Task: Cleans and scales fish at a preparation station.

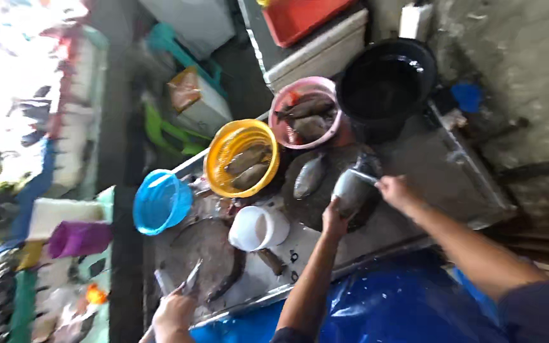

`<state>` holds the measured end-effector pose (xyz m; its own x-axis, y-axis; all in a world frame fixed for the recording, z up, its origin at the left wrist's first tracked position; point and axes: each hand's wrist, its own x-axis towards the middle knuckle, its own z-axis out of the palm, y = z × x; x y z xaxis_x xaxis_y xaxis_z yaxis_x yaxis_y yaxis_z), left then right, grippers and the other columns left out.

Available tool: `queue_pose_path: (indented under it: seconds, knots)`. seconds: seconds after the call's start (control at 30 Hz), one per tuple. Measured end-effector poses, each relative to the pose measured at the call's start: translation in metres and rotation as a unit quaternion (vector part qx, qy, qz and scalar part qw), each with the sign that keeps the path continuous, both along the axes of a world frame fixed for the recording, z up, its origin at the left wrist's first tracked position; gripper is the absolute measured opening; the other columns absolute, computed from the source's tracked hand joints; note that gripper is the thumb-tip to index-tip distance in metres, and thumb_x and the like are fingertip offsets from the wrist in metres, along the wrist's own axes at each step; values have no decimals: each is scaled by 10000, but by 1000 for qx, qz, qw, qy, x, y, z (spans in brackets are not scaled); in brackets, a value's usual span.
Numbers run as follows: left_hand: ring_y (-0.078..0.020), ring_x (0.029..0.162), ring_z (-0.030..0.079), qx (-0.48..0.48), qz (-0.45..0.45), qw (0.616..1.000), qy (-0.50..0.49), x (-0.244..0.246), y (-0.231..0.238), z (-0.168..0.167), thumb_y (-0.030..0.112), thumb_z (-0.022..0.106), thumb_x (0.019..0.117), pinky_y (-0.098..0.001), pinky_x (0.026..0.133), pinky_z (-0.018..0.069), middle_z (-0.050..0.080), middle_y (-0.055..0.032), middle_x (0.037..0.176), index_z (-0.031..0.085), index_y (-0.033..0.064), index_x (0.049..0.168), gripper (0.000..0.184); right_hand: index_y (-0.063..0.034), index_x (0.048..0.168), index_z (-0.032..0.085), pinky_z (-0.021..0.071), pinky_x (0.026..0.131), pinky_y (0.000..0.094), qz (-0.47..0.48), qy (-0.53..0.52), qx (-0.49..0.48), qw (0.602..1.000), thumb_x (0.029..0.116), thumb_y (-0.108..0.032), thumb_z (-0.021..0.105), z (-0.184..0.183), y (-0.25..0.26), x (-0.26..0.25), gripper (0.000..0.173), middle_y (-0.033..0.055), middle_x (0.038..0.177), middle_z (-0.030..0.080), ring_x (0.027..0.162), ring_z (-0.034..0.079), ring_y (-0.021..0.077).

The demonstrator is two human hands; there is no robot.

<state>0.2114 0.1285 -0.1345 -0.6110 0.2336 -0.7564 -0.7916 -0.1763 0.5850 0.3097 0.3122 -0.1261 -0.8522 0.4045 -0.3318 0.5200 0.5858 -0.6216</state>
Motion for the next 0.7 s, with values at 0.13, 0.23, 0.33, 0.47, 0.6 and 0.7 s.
queue_pose_path:
  seconds: [0.13, 0.23, 0.33, 0.47, 0.6, 0.7]
  knots:
    - [-310, 1017, 675, -22, 21, 999, 18, 7, 12, -7, 334, 463, 1088, -518, 855, 578, 671, -203, 1169, 560, -4, 1320, 422, 6, 1005, 708, 523, 843, 573, 70, -7, -163, 984, 1068, -379, 508, 8, -34, 48, 439, 193, 904, 687, 891, 673, 335]
    - [-328, 1101, 649, 10, 51, 998, 36, 21, 26, -4, 300, 431, 1104, -516, 922, 571, 630, -217, 1243, 521, -12, 1363, 415, -8, 1012, 727, 553, 843, 591, -31, 22, -128, 991, 1070, -366, 544, 5, -10, 29, 406, 201, 907, 713, 888, 703, 353]
    - [-323, 1077, 647, 34, 89, 995, 29, 25, 39, -1, 301, 428, 1099, -535, 908, 562, 635, -202, 1204, 525, 8, 1334, 388, -54, 1006, 682, 557, 771, 573, -60, 11, -105, 993, 1074, -451, 466, -12, -37, 50, 457, 154, 836, 669, 817, 680, 322]
    - [-314, 1047, 652, 55, 75, 996, 1, 20, 32, 5, 308, 422, 1093, -532, 895, 564, 633, -189, 1181, 508, 22, 1332, 383, -36, 999, 735, 549, 806, 501, -17, 60, -178, 982, 1053, -408, 538, 6, -26, 69, 424, 130, 864, 698, 826, 673, 254]
    - [-279, 1121, 685, -71, -145, 948, 275, -17, -7, 10, 121, 499, 1060, -469, 927, 599, 643, -178, 1320, 493, 31, 1468, 418, -91, 950, 754, 573, 696, 457, -21, 175, -49, 983, 1032, -387, 604, 41, 9, 56, 342, 61, 774, 698, 708, 673, 190]
    - [-284, 1514, 348, -344, -451, 619, 543, -47, -37, -2, 268, 705, 898, -541, 1183, 383, 368, -74, 1649, 415, 157, 1578, 748, -69, 1320, 659, 617, 743, 439, -52, 276, 131, 951, 1077, -313, 503, 33, 37, 64, 379, 133, 982, 731, 799, 714, 241]
